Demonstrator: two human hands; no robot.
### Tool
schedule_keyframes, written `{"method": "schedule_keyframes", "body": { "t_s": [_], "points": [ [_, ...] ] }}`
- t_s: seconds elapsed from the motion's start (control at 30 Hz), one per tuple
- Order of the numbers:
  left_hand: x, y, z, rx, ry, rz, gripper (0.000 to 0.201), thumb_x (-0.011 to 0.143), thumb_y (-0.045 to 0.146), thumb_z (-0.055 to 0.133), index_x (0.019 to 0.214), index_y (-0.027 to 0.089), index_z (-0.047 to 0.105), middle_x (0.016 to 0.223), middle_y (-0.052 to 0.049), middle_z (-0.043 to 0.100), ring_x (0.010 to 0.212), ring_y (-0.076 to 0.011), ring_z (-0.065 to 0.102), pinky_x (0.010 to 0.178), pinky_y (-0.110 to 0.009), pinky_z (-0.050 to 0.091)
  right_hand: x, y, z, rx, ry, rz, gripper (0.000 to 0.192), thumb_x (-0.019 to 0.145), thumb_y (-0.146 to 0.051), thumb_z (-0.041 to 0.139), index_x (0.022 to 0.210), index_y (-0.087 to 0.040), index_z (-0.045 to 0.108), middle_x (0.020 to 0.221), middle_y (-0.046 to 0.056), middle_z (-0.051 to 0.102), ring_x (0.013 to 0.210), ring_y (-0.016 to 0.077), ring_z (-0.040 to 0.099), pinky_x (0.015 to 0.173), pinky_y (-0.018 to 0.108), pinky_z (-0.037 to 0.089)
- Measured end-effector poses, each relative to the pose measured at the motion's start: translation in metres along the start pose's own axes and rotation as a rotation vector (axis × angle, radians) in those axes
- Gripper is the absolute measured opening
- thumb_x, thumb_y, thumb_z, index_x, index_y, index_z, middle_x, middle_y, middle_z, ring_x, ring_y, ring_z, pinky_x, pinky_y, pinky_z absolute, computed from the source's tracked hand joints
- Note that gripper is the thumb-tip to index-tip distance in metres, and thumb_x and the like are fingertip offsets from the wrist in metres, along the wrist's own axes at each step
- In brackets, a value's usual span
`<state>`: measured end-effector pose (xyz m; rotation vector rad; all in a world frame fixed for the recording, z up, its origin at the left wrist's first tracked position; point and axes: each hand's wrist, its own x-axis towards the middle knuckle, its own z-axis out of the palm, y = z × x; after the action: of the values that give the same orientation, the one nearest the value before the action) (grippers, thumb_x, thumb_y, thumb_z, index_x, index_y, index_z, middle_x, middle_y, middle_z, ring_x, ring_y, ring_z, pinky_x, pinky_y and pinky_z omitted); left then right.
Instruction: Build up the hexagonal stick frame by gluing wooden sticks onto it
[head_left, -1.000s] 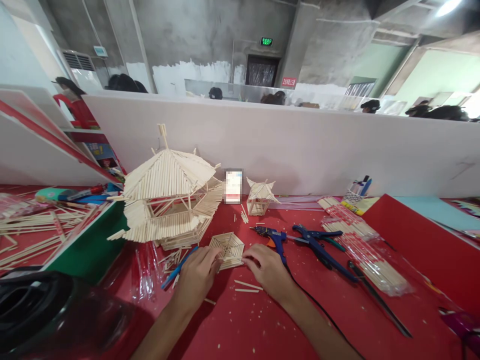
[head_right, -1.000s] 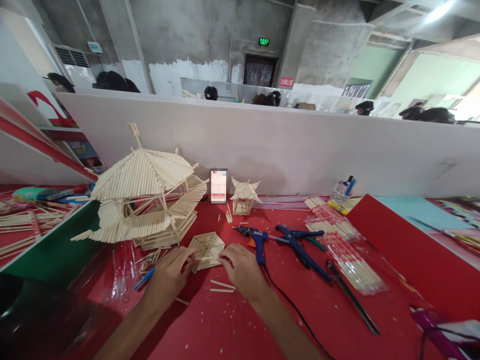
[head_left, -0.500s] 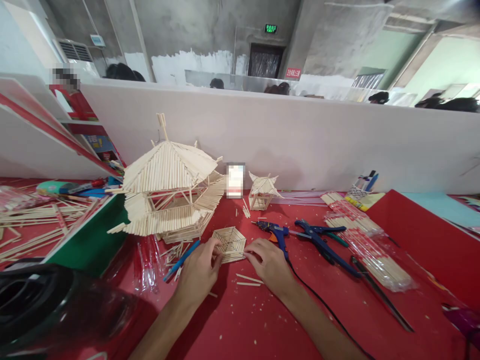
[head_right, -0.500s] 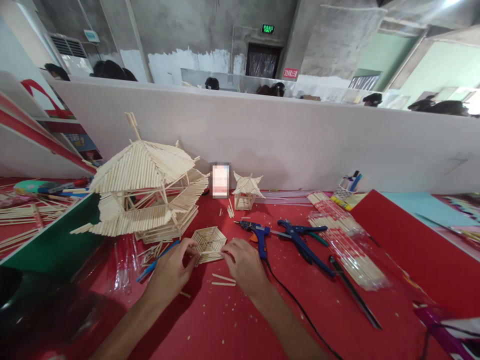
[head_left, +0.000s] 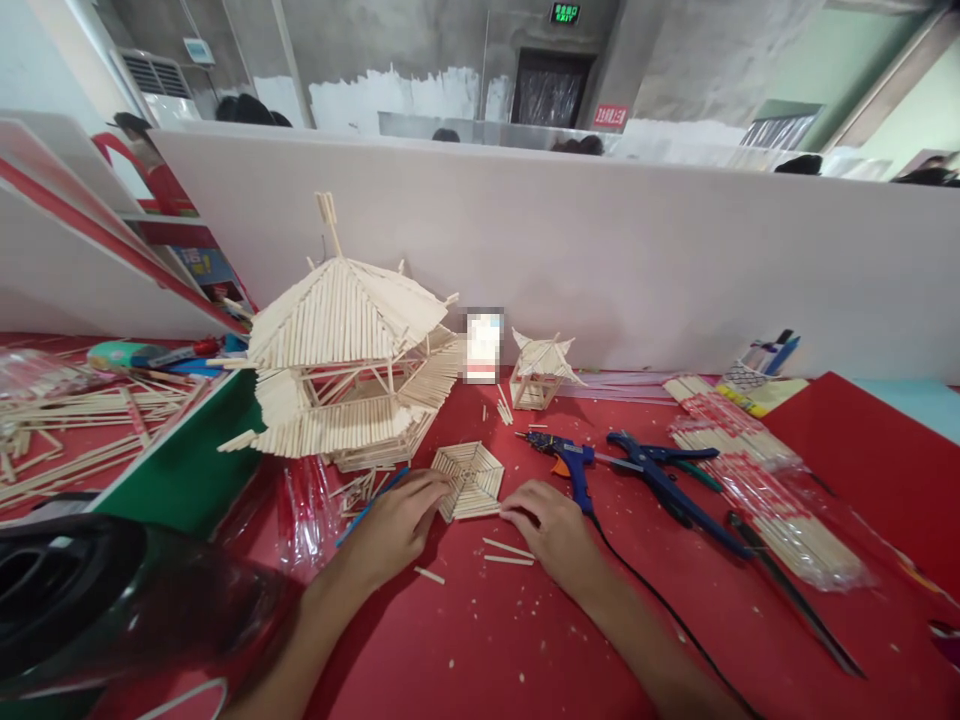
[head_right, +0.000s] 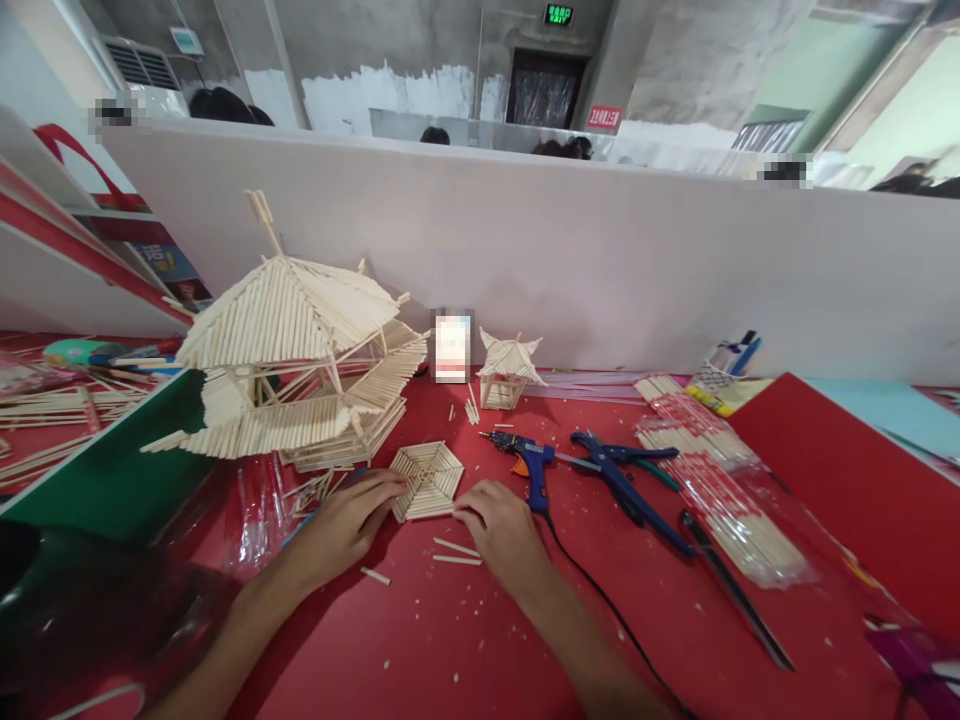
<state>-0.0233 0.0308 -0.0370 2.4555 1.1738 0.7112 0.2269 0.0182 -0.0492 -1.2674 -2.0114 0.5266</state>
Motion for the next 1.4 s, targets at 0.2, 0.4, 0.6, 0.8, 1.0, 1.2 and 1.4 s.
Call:
{"method": "schedule_keyframes", "body": {
  "t_s": [0.2, 0.4, 0.6, 0.8, 1.0, 1.2, 1.4],
  "points": [
    [0.002, 0.005, -0.004, -0.014, -0.012, -0.011, 0.046, 0.087, 0.000, 0.041, 0.120, 0.023, 0.062, 0.123, -0.006, 0.066, 0.116, -0.0180, 0.060, 0.101, -0.035, 0.050, 0.001, 0.002, 0.003, 0.008, -0.011, -0.020, 0.017, 0.091, -0.015, 0.058, 0.080, -0.022, 0.070, 0.081, 0.003, 0.070, 0.078, 0.0178, 0.066, 0.072, 0.029, 0.051],
    [0.003, 0.008, -0.005, -0.018, -0.034, -0.030, 0.046, 0.086, -0.001, 0.040, 0.119, 0.024, 0.061, 0.123, -0.005, 0.066, 0.115, -0.0174, 0.060, 0.100, -0.034, 0.050, -0.001, 0.005, 0.003, 0.013, -0.033, -0.025, 0.018, 0.090, -0.011, 0.060, 0.079, -0.022, 0.070, 0.080, 0.002, 0.069, 0.077, 0.0178, 0.065, 0.072, 0.028, 0.050],
    [0.003, 0.012, -0.007, -0.015, -0.055, -0.065, 0.046, 0.087, 0.002, 0.043, 0.122, 0.025, 0.059, 0.123, -0.005, 0.064, 0.116, -0.0188, 0.059, 0.101, -0.036, 0.049, 0.000, 0.007, 0.005, 0.020, -0.044, -0.041, 0.017, 0.090, -0.011, 0.060, 0.081, -0.021, 0.071, 0.081, 0.003, 0.069, 0.078, 0.0184, 0.064, 0.072, 0.029, 0.050],
    [0.003, 0.026, 0.000, 0.125, -0.068, -0.118, 0.033, 0.089, 0.021, 0.057, 0.122, 0.023, 0.056, 0.122, -0.008, 0.062, 0.118, -0.0269, 0.055, 0.098, -0.043, 0.049, 0.002, 0.007, 0.006, -0.004, -0.044, -0.020, 0.014, 0.088, -0.011, 0.062, 0.080, -0.021, 0.069, 0.080, 0.002, 0.068, 0.078, 0.0186, 0.063, 0.072, 0.029, 0.049],
    [0.004, 0.030, 0.014, 0.198, -0.046, -0.156, 0.032, 0.091, 0.019, 0.052, 0.123, 0.022, 0.054, 0.124, -0.010, 0.060, 0.119, -0.0296, 0.052, 0.098, -0.046, 0.048, 0.003, 0.004, 0.006, -0.024, -0.042, 0.035, 0.012, 0.085, -0.013, 0.065, 0.077, -0.021, 0.064, 0.075, 0.000, 0.067, 0.073, 0.0177, 0.062, 0.068, 0.028, 0.047],
    [0.005, 0.036, 0.014, 0.244, -0.046, -0.196, 0.032, 0.092, 0.019, 0.049, 0.123, 0.021, 0.053, 0.125, -0.010, 0.060, 0.118, -0.0297, 0.053, 0.096, -0.045, 0.049, 0.005, 0.003, 0.005, 0.002, -0.046, 0.093, 0.013, 0.080, -0.010, 0.070, 0.077, -0.021, 0.064, 0.074, -0.001, 0.067, 0.071, 0.0169, 0.062, 0.065, 0.026, 0.046],
    [0.006, 0.034, 0.015, 0.205, -0.017, -0.203, 0.032, 0.090, 0.017, 0.051, 0.122, 0.021, 0.053, 0.123, -0.009, 0.061, 0.118, -0.0286, 0.054, 0.097, -0.043, 0.049, 0.002, 0.004, 0.003, 0.070, -0.052, 0.110, 0.011, 0.084, -0.011, 0.065, 0.082, -0.022, 0.065, 0.078, 0.000, 0.068, 0.072, 0.0167, 0.063, 0.065, 0.025, 0.047]
  ]
}}
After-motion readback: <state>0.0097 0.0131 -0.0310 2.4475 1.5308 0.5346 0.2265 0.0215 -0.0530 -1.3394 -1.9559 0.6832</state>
